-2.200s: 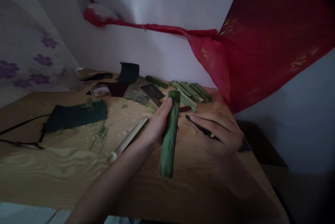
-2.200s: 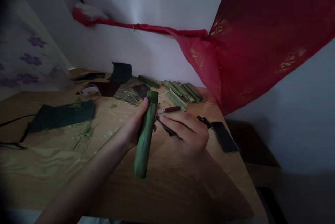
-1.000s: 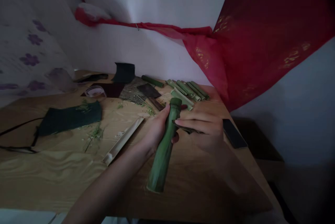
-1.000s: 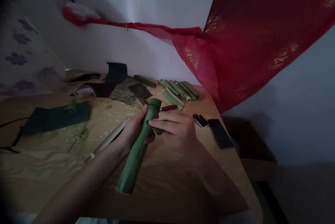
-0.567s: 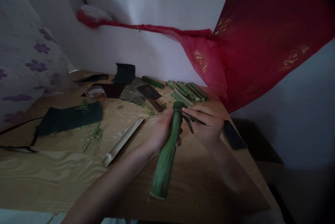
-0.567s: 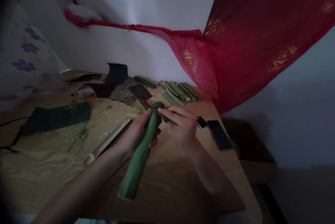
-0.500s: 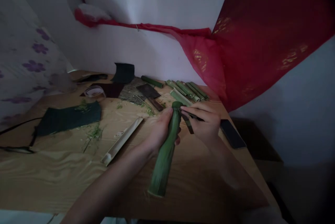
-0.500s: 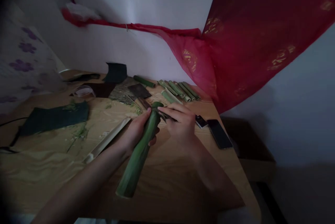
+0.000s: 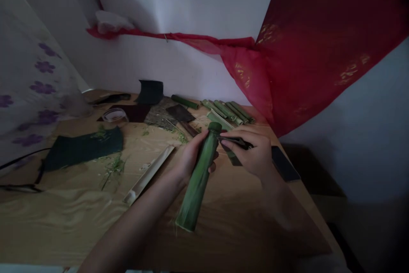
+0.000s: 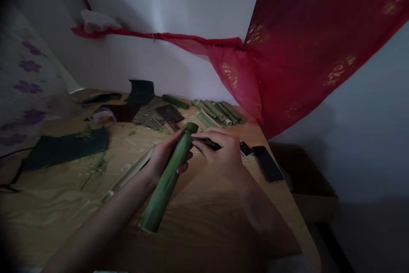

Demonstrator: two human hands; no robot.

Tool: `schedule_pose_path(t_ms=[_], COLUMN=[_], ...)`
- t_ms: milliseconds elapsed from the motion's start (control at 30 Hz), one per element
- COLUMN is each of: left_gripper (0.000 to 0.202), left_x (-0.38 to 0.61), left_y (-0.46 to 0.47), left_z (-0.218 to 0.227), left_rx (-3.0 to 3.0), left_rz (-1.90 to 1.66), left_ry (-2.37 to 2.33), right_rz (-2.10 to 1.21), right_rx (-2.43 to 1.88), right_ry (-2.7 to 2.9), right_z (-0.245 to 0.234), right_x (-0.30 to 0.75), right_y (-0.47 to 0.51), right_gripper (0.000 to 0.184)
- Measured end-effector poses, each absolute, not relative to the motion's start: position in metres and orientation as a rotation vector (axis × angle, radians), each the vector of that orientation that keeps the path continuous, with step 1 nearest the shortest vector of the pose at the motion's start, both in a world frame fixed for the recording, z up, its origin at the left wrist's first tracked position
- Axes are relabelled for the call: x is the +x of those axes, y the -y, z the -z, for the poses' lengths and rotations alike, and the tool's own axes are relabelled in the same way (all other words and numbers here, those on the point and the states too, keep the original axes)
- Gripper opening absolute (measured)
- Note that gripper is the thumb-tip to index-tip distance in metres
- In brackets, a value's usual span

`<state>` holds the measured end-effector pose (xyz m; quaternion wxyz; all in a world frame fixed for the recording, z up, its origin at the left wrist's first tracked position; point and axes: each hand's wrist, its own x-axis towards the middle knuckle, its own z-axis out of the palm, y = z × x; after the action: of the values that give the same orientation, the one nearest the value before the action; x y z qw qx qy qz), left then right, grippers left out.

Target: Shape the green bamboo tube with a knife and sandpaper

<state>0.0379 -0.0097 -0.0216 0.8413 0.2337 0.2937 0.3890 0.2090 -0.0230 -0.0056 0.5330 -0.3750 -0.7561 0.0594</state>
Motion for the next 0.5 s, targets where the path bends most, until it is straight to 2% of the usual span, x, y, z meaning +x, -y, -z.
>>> schedule_pose_path(t_ms=[367, 500], left_gripper=[0.031, 0.027], left_x=[0.037, 0.038], left_y=[0.008, 0.012], left_z=[0.029, 0.026], left_rx=[0.538, 0.598], left_rz=[-0.837, -0.877], left_ry=[-0.635, -0.613], right_rz=[0.005, 0.124], right_rx=[-0.777, -0.807], right_ry=[1.994, 1.911], right_z=[0.017, 0.016], right_x=[0.205, 0.205], right_y=[0.027, 0.028], right_gripper=[0.028, 0.032])
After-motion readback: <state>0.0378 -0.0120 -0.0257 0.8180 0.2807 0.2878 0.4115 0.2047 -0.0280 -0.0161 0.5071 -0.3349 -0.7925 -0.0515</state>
